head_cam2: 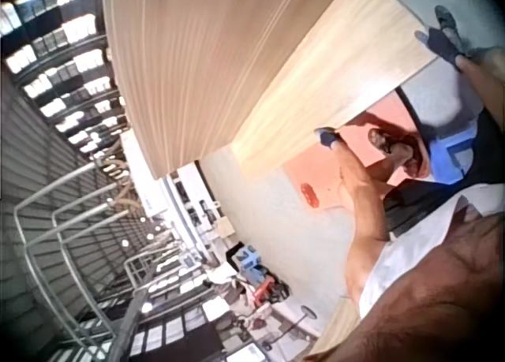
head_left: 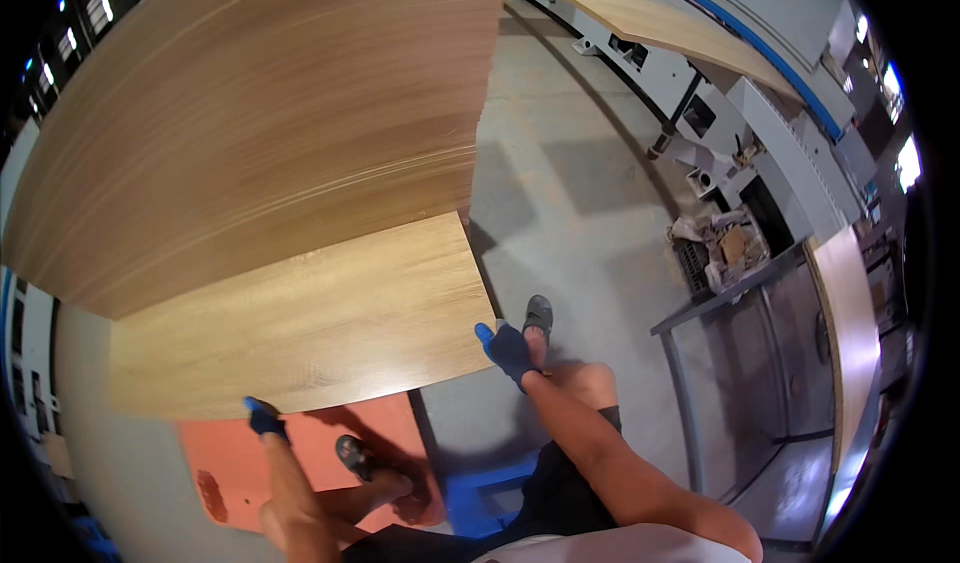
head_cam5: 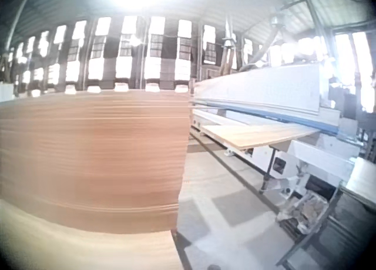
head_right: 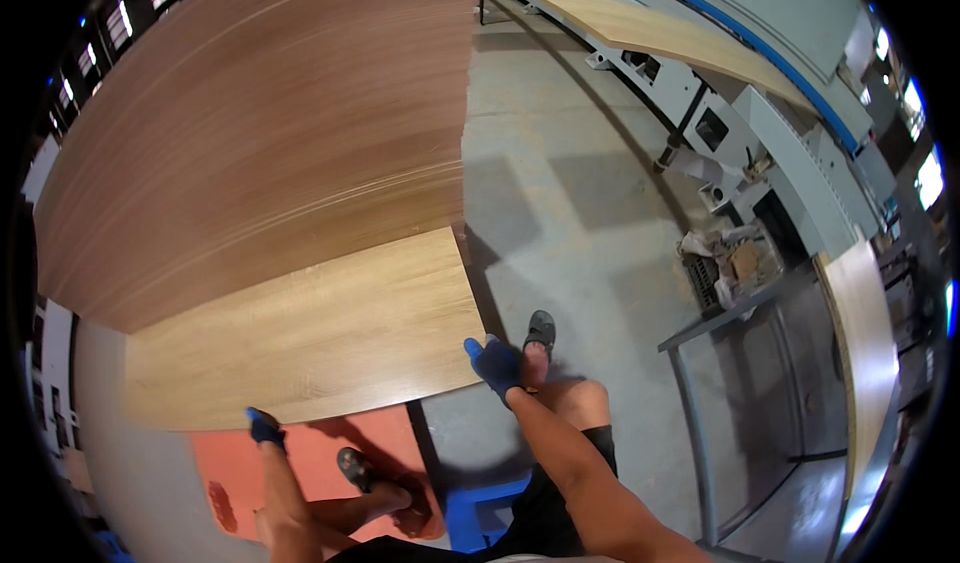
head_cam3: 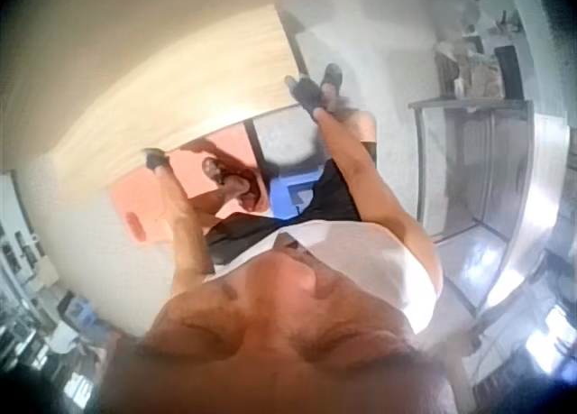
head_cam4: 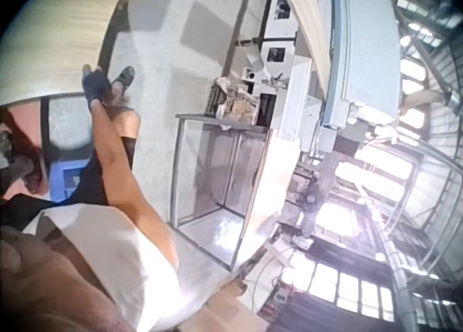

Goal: The person picks up wood panels from a work table and stacks them onto a larger pile of panels on the floor.

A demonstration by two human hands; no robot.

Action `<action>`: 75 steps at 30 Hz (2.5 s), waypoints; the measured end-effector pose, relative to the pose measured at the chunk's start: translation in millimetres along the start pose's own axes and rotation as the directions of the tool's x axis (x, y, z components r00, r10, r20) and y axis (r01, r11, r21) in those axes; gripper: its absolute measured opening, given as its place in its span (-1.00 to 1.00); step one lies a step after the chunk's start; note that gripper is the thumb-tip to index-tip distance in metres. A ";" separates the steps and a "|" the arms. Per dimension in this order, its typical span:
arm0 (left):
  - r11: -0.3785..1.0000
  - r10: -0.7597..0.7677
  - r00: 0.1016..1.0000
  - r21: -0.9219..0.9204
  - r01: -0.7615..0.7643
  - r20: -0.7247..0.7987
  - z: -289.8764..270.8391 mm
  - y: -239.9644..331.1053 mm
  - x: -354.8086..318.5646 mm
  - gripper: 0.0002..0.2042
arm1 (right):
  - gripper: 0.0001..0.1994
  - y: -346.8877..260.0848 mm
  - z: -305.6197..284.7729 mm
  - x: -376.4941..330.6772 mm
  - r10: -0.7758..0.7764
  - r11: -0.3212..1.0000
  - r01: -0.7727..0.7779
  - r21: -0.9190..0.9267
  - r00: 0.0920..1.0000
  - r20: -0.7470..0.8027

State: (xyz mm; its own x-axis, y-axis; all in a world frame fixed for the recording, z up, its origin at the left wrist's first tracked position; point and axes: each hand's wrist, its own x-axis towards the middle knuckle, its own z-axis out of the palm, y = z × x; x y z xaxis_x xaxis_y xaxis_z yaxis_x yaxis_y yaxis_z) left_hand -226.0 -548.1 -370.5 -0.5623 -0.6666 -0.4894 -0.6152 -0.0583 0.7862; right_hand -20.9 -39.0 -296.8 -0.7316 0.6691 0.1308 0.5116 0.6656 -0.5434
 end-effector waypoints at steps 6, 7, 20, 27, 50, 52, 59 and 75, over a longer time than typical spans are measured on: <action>0.994 -0.103 0.874 0.069 0.080 0.475 45.2 -20.1 -179.5 -0.44 | -0.54 -17.9 -42.4 -12.2 0.207 0.956 -0.238 0.170 0.962 0.179; 0.988 -0.148 0.798 0.118 0.097 0.585 46.7 -23.7 -201.8 -0.42 | -0.55 -8.2 -33.1 -19.3 0.198 0.953 -0.223 0.205 0.971 0.134; 0.998 -0.040 -0.078 0.036 -0.059 0.996 106.9 83.4 -519.4 -0.54 | -0.69 26.3 -39.8 -124.6 0.227 0.237 -0.683 0.691 0.730 0.644; 0.998 -0.031 -0.463 0.054 0.037 0.886 132.0 139.7 -695.4 -0.42 | -0.65 22.2 -165.4 -77.9 0.155 -0.136 -0.513 0.848 0.834 0.529; 0.941 0.216 -0.271 -0.125 0.315 0.938 6.5 189.1 -622.4 -0.76 | -0.40 213.8 -590.9 3.0 0.484 0.113 0.414 0.903 0.771 -0.414; 0.875 0.456 -0.038 -0.440 0.202 0.889 -17.3 190.1 -545.8 -0.80 | -0.42 244.2 -599.5 0.0 0.448 0.091 0.384 0.919 0.808 -0.382; 0.552 0.500 0.304 -0.570 0.609 0.811 -77.4 98.5 -362.8 -0.42 | -0.46 264.8 -599.7 -31.4 0.451 0.190 0.323 0.927 0.810 -0.375; 0.567 0.140 0.947 -0.807 0.163 0.290 -49.1 16.2 -194.6 -0.71 | -0.65 75.3 -291.3 0.3 0.091 -0.275 -0.295 0.915 0.940 0.330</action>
State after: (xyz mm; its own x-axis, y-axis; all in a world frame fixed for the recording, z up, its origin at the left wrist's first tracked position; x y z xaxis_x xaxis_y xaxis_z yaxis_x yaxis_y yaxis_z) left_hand -99.4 -455.9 -244.0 -0.7787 -0.4237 -0.4627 0.0053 -0.7420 0.6704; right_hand 148.7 107.6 -96.1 -0.7896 0.5800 -0.2001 -0.3375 -0.6829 -0.6478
